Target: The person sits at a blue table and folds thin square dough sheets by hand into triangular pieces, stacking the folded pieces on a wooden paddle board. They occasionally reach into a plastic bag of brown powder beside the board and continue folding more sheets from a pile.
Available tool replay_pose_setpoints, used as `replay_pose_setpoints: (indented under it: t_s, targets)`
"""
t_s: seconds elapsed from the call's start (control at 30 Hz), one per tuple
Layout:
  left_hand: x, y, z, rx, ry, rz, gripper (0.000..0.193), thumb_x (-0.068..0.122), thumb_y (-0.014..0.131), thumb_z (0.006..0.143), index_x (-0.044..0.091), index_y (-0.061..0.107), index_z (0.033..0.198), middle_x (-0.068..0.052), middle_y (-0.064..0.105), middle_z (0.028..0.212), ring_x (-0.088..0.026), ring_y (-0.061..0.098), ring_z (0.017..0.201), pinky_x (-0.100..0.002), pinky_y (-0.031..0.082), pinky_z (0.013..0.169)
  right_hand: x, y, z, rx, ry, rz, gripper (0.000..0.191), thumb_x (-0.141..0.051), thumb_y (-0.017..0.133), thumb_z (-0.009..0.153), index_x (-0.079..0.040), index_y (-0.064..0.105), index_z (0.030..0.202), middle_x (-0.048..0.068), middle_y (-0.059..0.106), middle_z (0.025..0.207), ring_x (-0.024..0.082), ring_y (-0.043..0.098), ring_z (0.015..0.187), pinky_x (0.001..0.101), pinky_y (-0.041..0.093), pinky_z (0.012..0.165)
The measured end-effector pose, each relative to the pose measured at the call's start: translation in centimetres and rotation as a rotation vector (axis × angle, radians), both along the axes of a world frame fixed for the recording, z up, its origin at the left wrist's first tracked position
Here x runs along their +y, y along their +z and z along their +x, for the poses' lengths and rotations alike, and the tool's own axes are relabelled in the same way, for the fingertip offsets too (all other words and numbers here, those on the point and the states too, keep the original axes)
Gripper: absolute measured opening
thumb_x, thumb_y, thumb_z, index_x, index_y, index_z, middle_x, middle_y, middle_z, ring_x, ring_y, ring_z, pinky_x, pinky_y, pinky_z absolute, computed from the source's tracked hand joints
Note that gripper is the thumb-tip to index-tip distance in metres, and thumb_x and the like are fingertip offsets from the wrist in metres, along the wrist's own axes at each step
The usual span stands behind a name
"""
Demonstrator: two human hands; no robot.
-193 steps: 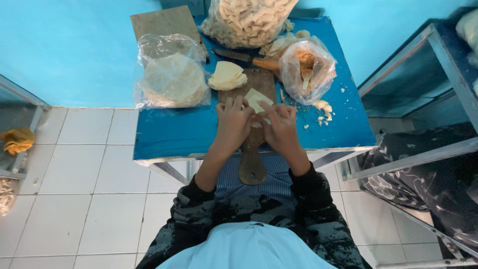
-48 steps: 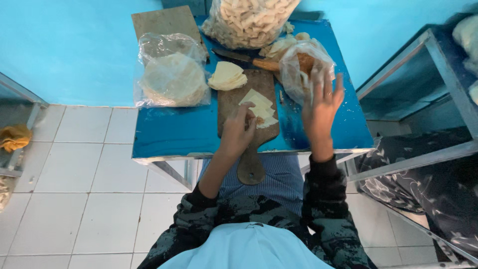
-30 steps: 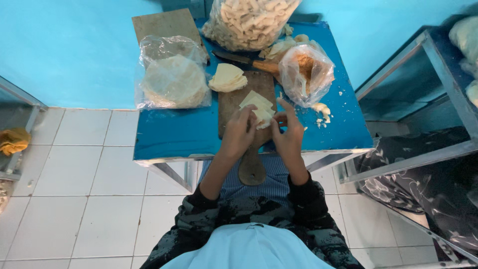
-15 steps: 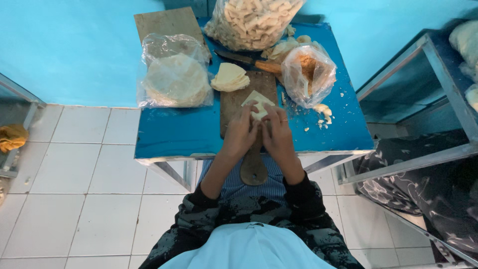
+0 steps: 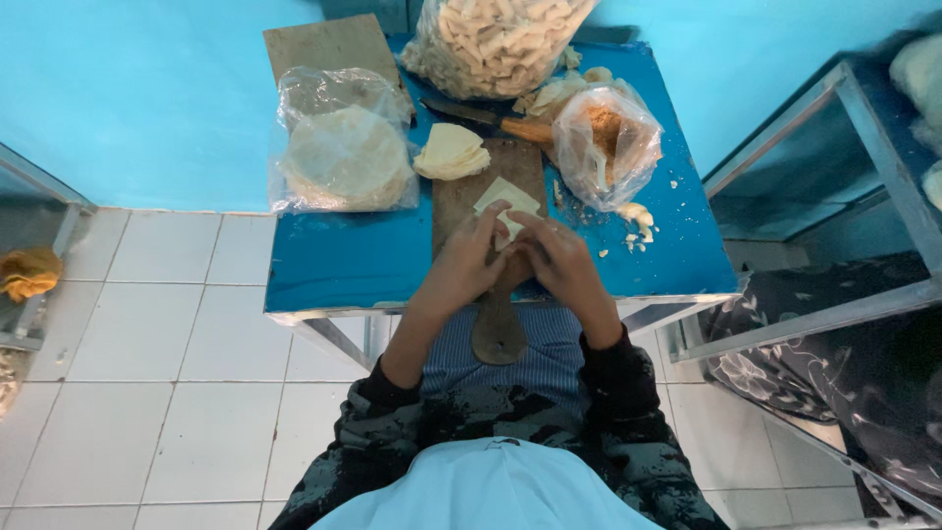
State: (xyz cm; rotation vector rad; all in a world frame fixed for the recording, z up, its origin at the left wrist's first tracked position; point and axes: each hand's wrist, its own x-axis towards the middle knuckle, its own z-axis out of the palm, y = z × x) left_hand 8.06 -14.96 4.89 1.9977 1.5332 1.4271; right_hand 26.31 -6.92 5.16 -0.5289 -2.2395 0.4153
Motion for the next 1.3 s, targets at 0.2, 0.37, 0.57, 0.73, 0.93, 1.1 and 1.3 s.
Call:
replay_pose_setpoints:
  t_s: [0.2, 0.37, 0.57, 0.73, 0.93, 1.1, 1.3]
  targets:
    - [0.4, 0.1, -0.5, 0.022, -0.041, -0.003, 0.064, -0.002, 0.067, 0.087, 0.002, 0.04, 0.145, -0.017, 0.065, 0.104, -0.038, 0.065, 0.1, -0.047, 0.052, 0.086, 0.9, -0.7, -0.7, 0.171, -0.053, -0.215, 0.05, 0.004, 0.075, 0.09, -0.008, 0.059, 0.136, 0.009, 0.074, 0.097, 0.024, 0.078, 0.09, 0.033, 0.059, 0.073]
    - [1.4, -0.6, 0.0, 0.004, 0.014, 0.049, 0.058, -0.004, 0.065, 0.093, 0.005, 0.041, 0.145, -0.018, 0.068, 0.096, -0.04, 0.068, 0.095, -0.048, 0.053, 0.081, 0.3, -0.7, -0.3, 0.148, 0.071, -0.005, 0.062, 0.002, 0.081, 0.078, -0.006, 0.057, 0.135, 0.013, 0.074, 0.102, 0.028, 0.074, 0.097, 0.0343, 0.058, 0.08]
    - [2.7, 0.0, -0.3, -0.008, 0.01, -0.026, 0.062, -0.007, 0.065, 0.087, 0.003, 0.04, 0.143, -0.018, 0.069, 0.092, -0.043, 0.069, 0.092, -0.05, 0.053, 0.074, 1.7, -0.5, -1.4, 0.115, -0.004, -0.221, 0.055, 0.005, 0.076, 0.088, -0.01, 0.054, 0.136, 0.007, 0.076, 0.094, 0.021, 0.079, 0.089, 0.0301, 0.059, 0.072]
    - [3.3, 0.7, -0.7, -0.017, 0.013, -0.026, 0.065, -0.011, 0.062, 0.083, 0.004, 0.039, 0.142, -0.015, 0.068, 0.084, -0.04, 0.071, 0.086, -0.049, 0.054, 0.073, 2.3, 0.4, -1.7, 0.093, 0.029, -0.27, 0.064, 0.008, 0.073, 0.084, -0.01, 0.048, 0.14, 0.006, 0.072, 0.09, 0.02, 0.074, 0.084, 0.0308, 0.058, 0.074]
    - [3.6, 0.6, -0.7, -0.054, -0.025, -0.031, 0.058, -0.011, 0.066, 0.083, 0.003, 0.043, 0.135, -0.017, 0.067, 0.086, -0.039, 0.071, 0.089, -0.047, 0.054, 0.072, 1.1, 1.5, -1.2, 0.025, 0.063, -0.111, 0.068, 0.006, 0.075, 0.085, -0.01, 0.048, 0.146, 0.01, 0.072, 0.099, 0.026, 0.074, 0.095, 0.0372, 0.058, 0.081]
    - [3.5, 0.7, -1.3, 0.035, -0.042, 0.006, 0.061, -0.007, 0.068, 0.082, 0.0, 0.042, 0.137, -0.018, 0.07, 0.087, -0.04, 0.07, 0.088, -0.047, 0.054, 0.072, 1.1, 2.0, -0.9, -0.012, 0.112, -0.065, 0.072, 0.002, 0.078, 0.084, -0.01, 0.048, 0.148, 0.012, 0.072, 0.1, 0.03, 0.072, 0.094, 0.0403, 0.057, 0.081]
    - [3.3, 1.0, -1.8, 0.12, -0.021, 0.024, 0.03, 0.005, 0.078, 0.083, 0.001, 0.059, 0.106, -0.018, 0.071, 0.087, -0.039, 0.07, 0.089, -0.047, 0.054, 0.075, 2.6, 2.1, -1.1, -0.043, 0.133, -0.078, 0.074, 0.006, 0.076, 0.086, -0.009, 0.042, 0.15, 0.011, 0.073, 0.099, 0.029, 0.074, 0.093, 0.0376, 0.058, 0.078]
